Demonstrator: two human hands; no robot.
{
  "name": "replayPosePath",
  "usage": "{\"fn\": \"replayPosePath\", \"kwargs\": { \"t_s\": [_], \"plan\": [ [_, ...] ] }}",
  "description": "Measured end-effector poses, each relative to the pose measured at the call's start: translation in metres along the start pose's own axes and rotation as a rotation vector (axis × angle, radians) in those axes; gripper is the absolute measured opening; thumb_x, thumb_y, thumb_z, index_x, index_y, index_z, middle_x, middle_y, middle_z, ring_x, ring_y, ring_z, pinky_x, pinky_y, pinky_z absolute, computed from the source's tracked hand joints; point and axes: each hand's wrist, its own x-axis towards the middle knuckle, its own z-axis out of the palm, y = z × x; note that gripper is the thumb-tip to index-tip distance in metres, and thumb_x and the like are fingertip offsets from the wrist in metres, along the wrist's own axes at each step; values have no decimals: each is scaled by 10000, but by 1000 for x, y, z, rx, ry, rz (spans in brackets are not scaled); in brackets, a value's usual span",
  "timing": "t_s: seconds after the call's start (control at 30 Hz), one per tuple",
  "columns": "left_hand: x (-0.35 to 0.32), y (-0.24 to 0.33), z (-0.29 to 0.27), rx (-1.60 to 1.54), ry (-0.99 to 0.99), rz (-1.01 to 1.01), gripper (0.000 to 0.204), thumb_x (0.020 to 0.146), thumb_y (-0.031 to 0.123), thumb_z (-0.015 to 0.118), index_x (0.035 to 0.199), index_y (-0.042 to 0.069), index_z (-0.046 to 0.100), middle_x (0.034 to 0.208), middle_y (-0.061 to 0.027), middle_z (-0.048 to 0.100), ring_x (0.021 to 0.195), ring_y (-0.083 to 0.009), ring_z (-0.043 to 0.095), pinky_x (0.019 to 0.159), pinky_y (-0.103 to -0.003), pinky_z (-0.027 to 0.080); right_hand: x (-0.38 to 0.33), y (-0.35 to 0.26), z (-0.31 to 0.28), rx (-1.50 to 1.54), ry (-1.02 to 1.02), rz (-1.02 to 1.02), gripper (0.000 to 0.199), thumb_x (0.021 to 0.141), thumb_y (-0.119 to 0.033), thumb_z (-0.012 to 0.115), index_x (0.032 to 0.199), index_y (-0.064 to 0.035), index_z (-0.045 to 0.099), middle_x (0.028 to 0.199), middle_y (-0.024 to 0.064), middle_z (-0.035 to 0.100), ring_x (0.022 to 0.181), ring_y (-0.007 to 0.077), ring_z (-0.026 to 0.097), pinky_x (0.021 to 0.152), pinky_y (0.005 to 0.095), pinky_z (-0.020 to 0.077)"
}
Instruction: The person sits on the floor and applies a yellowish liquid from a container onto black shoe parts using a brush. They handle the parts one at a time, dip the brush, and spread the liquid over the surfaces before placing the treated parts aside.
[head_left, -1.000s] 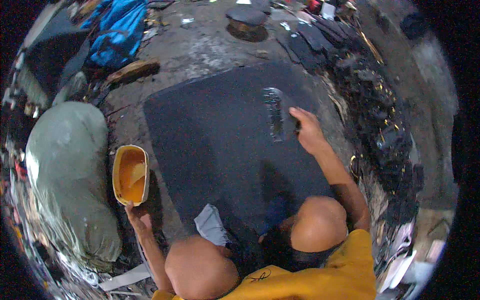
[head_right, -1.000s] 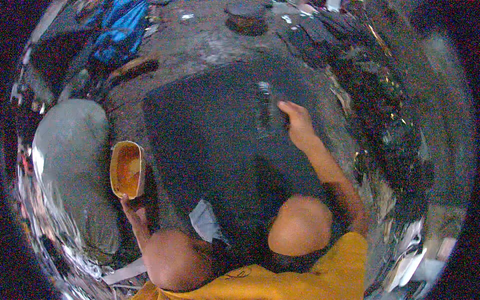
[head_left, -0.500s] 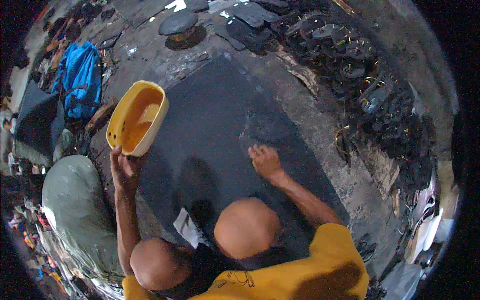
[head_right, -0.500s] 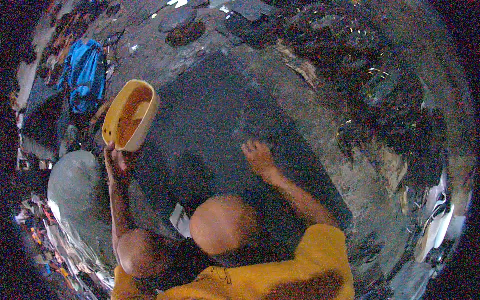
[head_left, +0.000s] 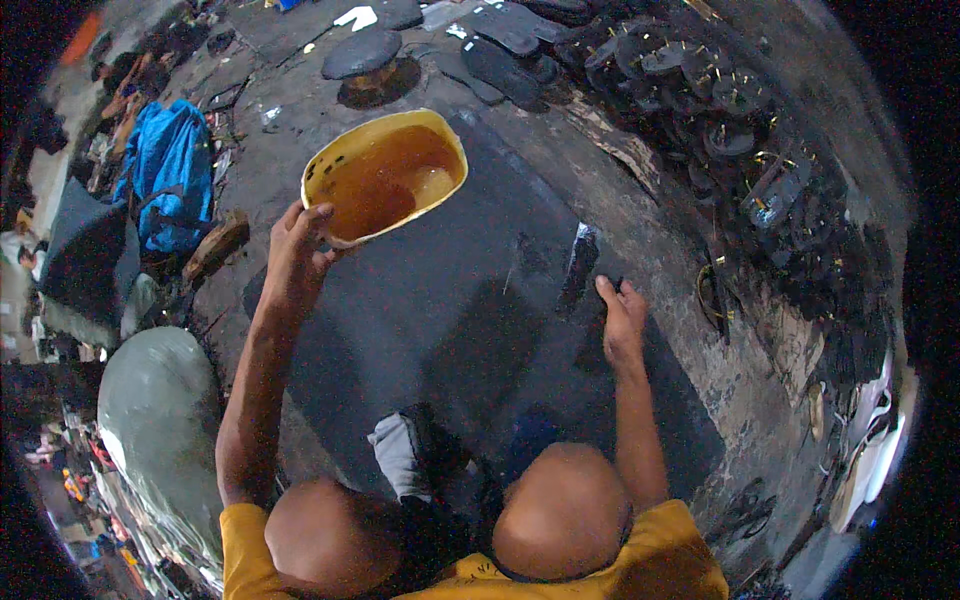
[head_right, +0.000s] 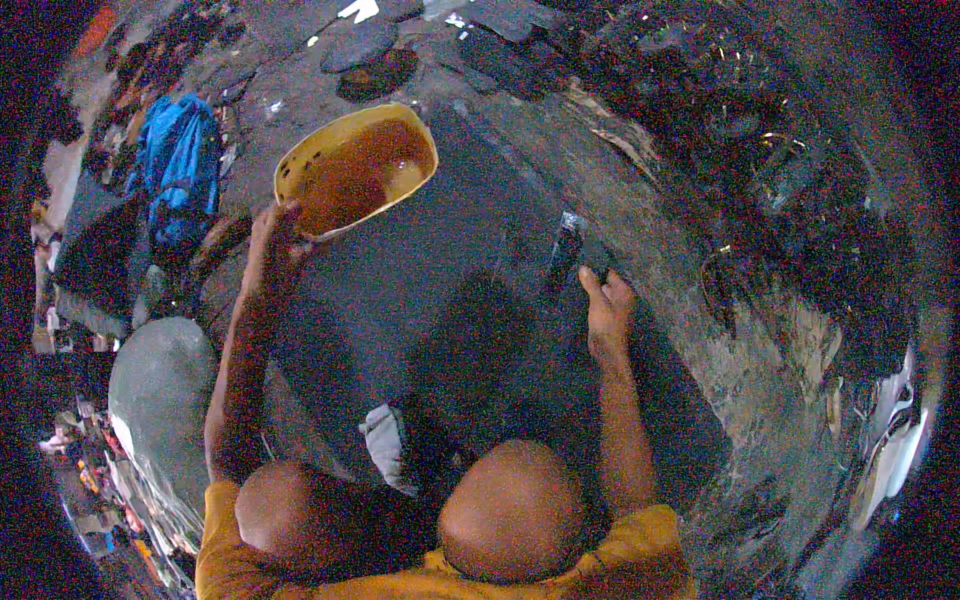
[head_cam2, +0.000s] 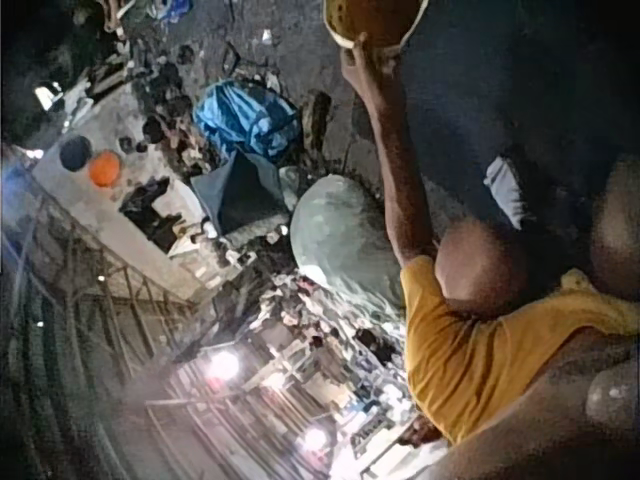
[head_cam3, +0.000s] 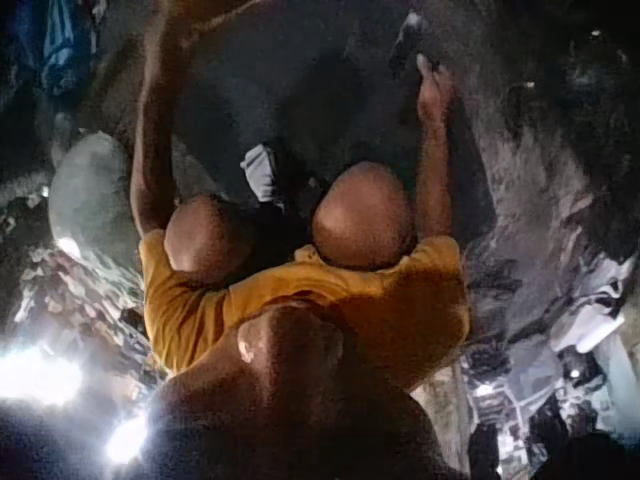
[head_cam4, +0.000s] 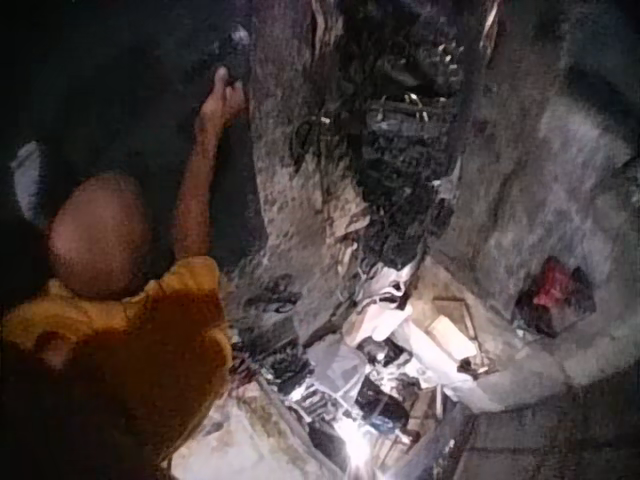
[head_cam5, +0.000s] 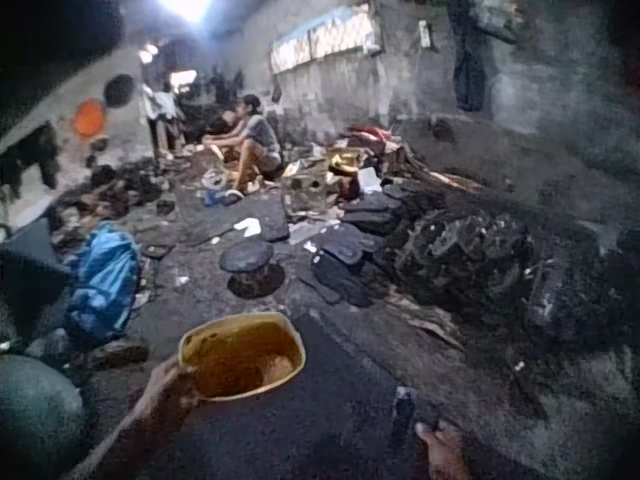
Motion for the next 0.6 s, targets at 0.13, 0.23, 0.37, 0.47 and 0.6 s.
{"fn": "replayPosePath", "kwargs": {
  "t_s": [0.13,0.23,0.37,0.47,0.6],
  "plan": [
    [24,6,24,43,-3,-35,614,903,273,723,1387,-20,485,1312,-129,584,1176,-262,619,921,-438,564,2,-2,18,7,150,4,450,955,-225,704,1270,62,558,1084,91,687,958,181,641,868,331,504],
    [33,4,34,34,-27,2,638,892,273,737,1397,-16,478,1308,-125,585,1189,-260,606,952,-438,545,12,2,30,49,121,-66,218,985,-141,656,1148,1,633,1047,46,683,932,138,636,862,307,495],
    [43,-1,36,28,-41,21,655,878,281,750,1405,0,481,1310,-119,585,1197,-246,590,972,-428,527,29,-9,39,-138,91,-248,364,988,-214,664,1242,29,569,1080,76,677,977,177,632,897,331,490],
    [46,-6,34,36,-30,47,646,878,285,745,1403,9,489,1312,-114,586,1195,-238,583,935,-416,537,39,-41,60,-242,103,-439,592,979,-314,681,1386,65,476,1174,144,675,1077,255,639,966,376,486],
    [42,-2,43,-25,-81,84,612,903,289,713,1391,-7,491,1316,-127,584,1186,-240,593,927,-425,544,80,-75,89,-208,95,-652,483,992,-298,658,1327,25,530,1172,150,677,1072,261,645,961,390,494]
  ]
}}
